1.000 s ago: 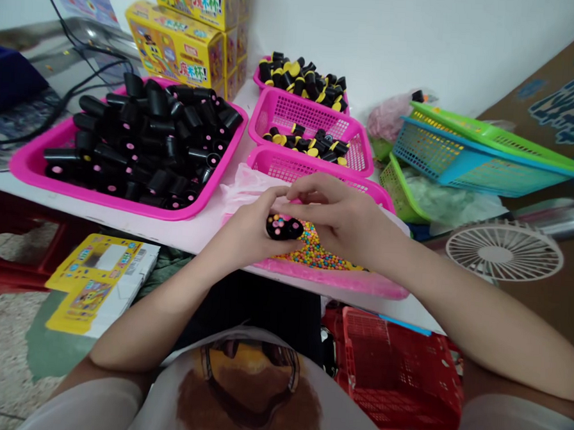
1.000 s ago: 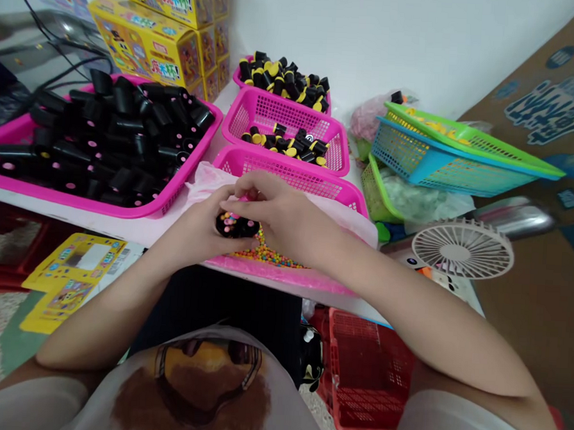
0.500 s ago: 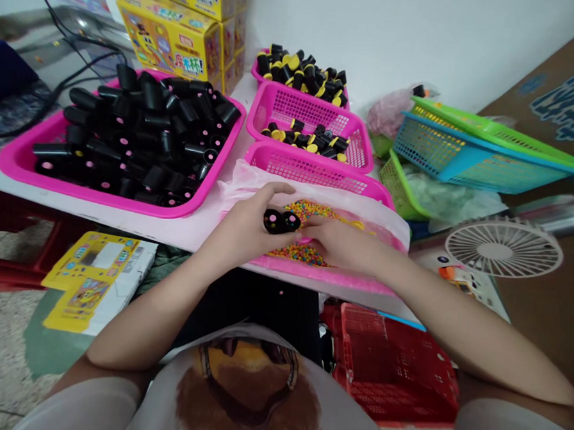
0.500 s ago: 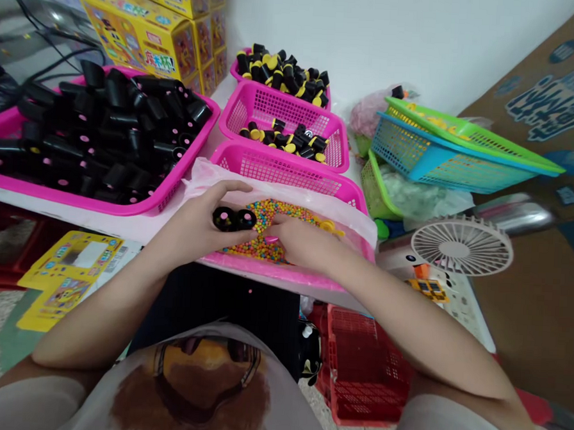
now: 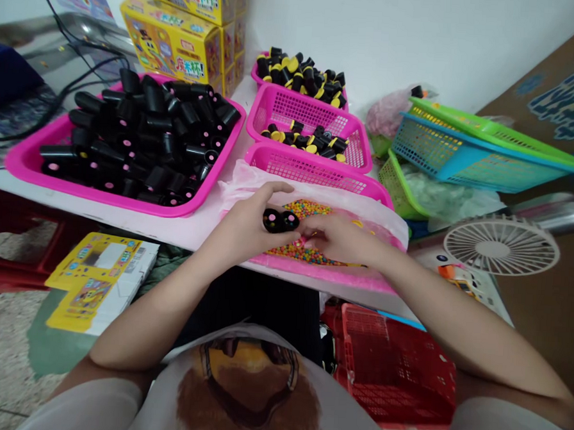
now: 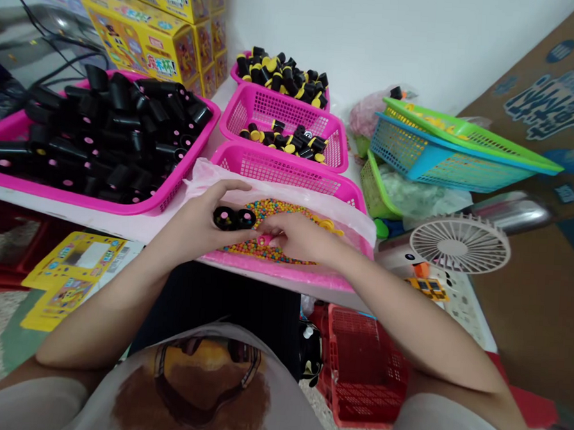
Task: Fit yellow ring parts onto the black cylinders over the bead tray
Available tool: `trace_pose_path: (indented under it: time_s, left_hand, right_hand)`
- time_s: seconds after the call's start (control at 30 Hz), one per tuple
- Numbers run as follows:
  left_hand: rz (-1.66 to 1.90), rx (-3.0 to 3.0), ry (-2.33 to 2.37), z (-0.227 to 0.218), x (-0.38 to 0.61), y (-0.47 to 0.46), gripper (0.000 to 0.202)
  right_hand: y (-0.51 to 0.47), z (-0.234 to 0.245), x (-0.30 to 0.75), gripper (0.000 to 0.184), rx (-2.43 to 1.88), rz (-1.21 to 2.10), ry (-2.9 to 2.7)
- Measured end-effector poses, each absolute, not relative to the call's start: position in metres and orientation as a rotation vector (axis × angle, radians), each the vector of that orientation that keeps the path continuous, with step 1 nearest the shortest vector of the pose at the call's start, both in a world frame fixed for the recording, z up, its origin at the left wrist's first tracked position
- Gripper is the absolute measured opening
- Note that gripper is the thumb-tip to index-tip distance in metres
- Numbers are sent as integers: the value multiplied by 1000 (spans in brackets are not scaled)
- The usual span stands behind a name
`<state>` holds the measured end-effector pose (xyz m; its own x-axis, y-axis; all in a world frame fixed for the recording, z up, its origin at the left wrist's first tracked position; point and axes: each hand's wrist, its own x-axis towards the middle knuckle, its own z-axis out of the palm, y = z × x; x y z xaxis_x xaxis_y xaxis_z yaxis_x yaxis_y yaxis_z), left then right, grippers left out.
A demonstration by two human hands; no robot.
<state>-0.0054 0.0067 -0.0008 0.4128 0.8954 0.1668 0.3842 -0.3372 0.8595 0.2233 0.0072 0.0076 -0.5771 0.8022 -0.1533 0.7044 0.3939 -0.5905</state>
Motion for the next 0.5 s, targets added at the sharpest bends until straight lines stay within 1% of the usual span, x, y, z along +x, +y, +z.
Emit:
trace_pose_path:
  time_s: [0.2,0.27,0.33,0.43,0.5]
  left_hand:
    - [850,1881,1080,1,-4,6,68]
    - [828,1885,1076,2,-4,6,69]
    - [816,1886,1065,2,-3,6,70]
    - [838,1888,1040,1,-3,6,68]
    - [855,1897,1039,0,-3,6,67]
  right_hand:
    - [1,37,231,26,-1210,1075,-2172]
    - [1,45,225,27,-1162,971,-2131]
    - [2,51,216,29,-1096,779,-2200]
    - [6,53,203,36,-991,529,-2365]
    - [8,51,199,41,-960,455,-2424]
